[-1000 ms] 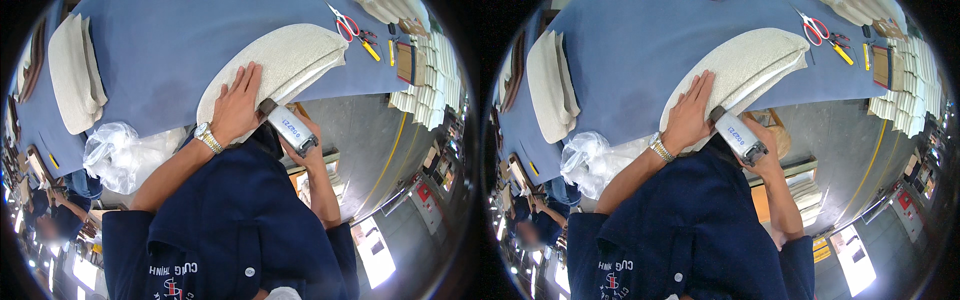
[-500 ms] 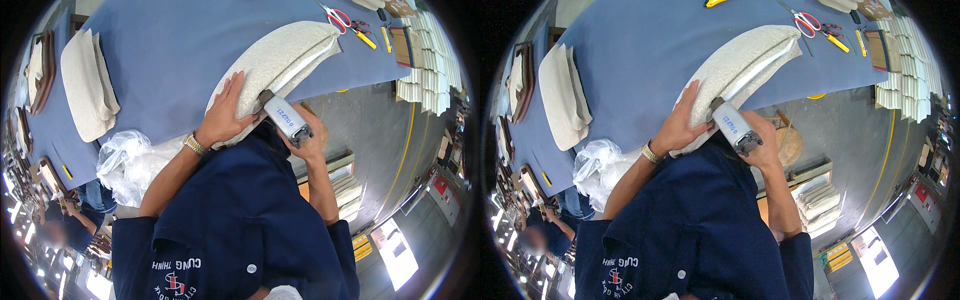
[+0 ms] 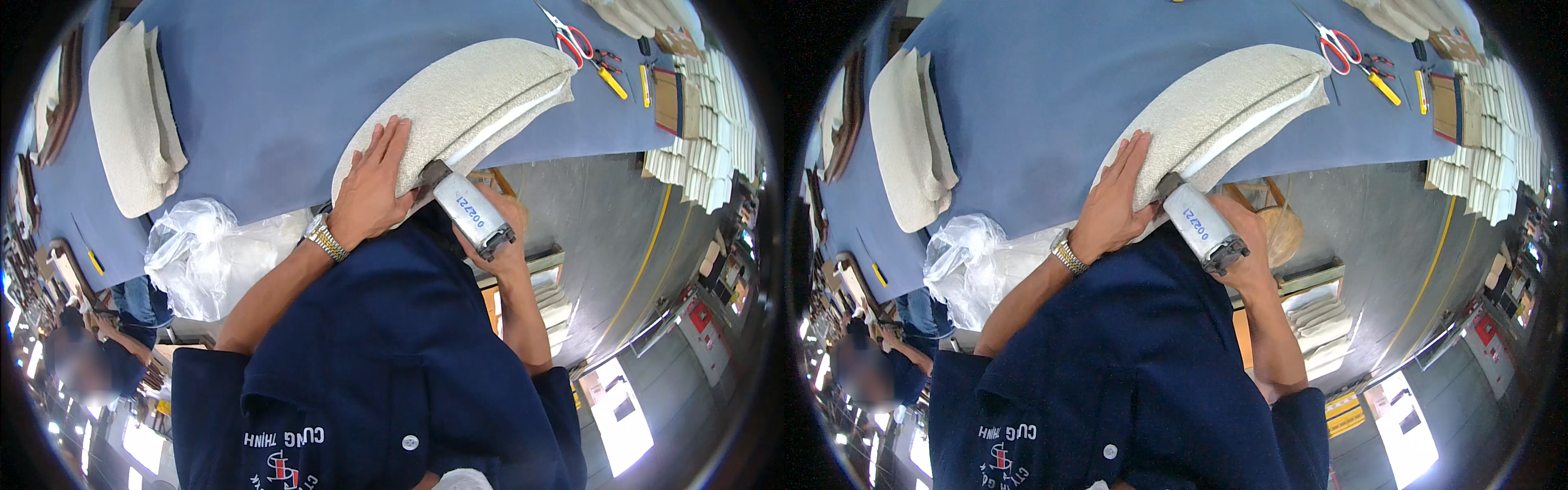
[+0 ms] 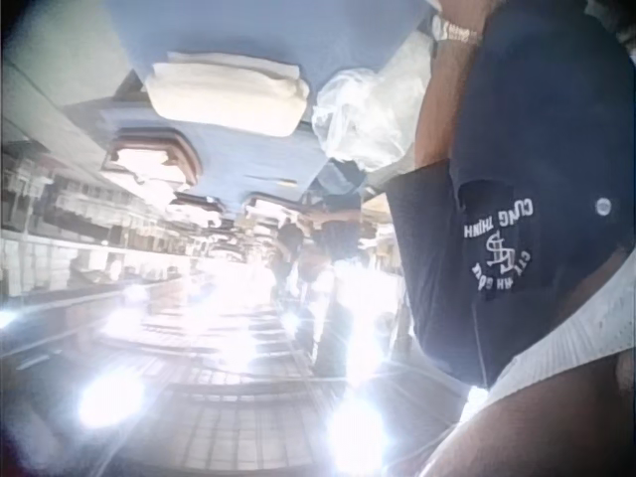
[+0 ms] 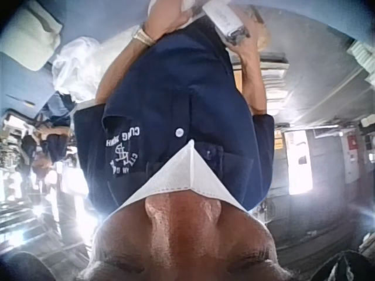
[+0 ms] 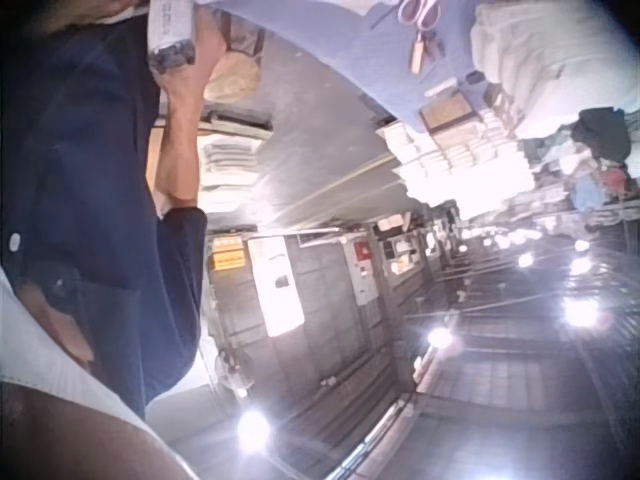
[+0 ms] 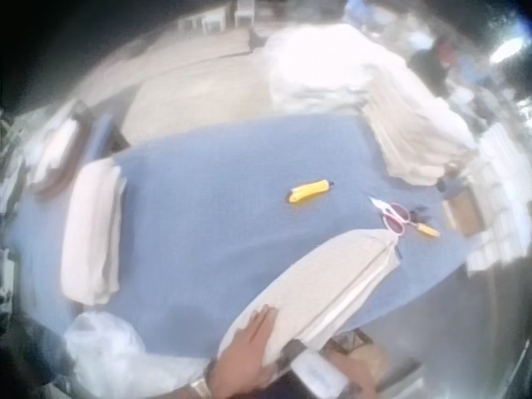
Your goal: The person wraps a foam cushion with fabric, folds the edges, and uses a staple gun to secure the fabric. They trim excess fabric with a utility knife and repeat the process on another cushion, stacking finished items on the table.
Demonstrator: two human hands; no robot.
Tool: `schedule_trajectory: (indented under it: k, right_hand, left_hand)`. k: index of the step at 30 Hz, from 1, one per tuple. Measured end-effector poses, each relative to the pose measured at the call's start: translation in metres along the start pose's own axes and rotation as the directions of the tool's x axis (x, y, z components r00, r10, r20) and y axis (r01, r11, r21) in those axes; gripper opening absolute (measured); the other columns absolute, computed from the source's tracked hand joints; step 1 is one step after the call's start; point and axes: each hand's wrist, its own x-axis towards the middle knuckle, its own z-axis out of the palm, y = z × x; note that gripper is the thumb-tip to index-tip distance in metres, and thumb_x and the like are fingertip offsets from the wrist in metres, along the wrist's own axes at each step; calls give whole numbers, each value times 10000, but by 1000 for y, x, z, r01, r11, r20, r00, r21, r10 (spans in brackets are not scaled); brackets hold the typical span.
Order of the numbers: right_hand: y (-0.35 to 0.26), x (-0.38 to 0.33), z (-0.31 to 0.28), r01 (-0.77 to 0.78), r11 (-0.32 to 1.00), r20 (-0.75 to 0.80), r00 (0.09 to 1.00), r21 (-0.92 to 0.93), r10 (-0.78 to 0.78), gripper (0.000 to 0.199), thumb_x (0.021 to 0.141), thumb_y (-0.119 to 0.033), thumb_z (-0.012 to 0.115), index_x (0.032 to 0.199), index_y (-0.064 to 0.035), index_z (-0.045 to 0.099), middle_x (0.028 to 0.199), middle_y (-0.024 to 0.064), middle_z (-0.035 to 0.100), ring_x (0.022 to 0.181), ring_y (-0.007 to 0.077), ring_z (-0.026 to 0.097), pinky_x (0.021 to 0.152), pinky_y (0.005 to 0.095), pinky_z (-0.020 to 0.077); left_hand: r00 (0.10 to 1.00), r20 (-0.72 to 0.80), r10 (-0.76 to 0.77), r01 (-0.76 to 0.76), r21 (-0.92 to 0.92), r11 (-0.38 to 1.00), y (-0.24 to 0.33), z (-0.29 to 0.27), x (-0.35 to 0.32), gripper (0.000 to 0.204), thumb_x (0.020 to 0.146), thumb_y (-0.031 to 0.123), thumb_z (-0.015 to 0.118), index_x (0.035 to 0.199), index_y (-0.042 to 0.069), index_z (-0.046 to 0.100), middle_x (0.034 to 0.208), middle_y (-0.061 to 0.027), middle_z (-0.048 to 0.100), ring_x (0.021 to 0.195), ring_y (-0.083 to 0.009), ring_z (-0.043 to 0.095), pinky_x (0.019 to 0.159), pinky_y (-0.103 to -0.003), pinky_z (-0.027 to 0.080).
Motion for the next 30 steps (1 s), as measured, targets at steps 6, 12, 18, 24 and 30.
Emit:
schedule_trajectory:
  k: [6, 12, 18, 24, 30]
  right_hand:
    - [-3, -5, -4, 24, 998, 44, 999, -61, -21, 373, 738, -185, 813, 1041, -4, 693, 848, 138, 674, 761, 335, 685, 682, 359, 510]
    - [-9, -9, 2, 3, 1000, 62, 998, -20, -2, 393, 741, -186, 803, 1069, -8, 680, 884, 146, 672, 773, 337, 682, 705, 358, 520]
    - [-2, -14, 12, -53, 997, 69, 996, -61, 57, 476, 740, -138, 805, 1170, 5, 657, 917, 155, 691, 812, 347, 699, 740, 359, 538]
    - [0, -21, 11, 47, 999, 39, 998, 23, -48, 434, 735, -128, 811, 1114, 32, 674, 944, 170, 698, 821, 355, 699, 743, 365, 539]
    - [-3, -20, 17, 56, 998, 67, 996, 30, -57, 441, 729, -125, 804, 1119, 29, 666, 924, 182, 673, 824, 383, 685, 735, 374, 534]
  left_hand:
    - [1000, -14, 10, -10, 58, 998, -2, 4, -3, 1016, 832, 193, 755, 1655, 80, 170, 1707, -187, 231, 1579, -386, 206, 1221, -597, 298]
    - [1000, -21, 0, 1, 41, 999, -1, 5, -3, 1020, 817, 168, 759, 1650, 72, 179, 1702, -188, 243, 1576, -383, 216, 1216, -611, 299]
    - [999, -15, 50, -50, 36, 998, -6, 7, 2, 1007, 815, 167, 761, 1637, 38, 194, 1693, -219, 237, 1567, -418, 223, 1191, -661, 305]
    - [1000, -10, 29, -28, 34, 999, -2, 7, -1, 995, 812, 124, 736, 1635, 30, 184, 1695, -223, 225, 1576, -414, 198, 1205, -661, 277]
    - [997, -24, 69, -67, 51, 996, -2, 6, -5, 994, 802, 53, 711, 1631, 13, 164, 1695, -229, 219, 1570, -418, 213, 1194, -658, 306]
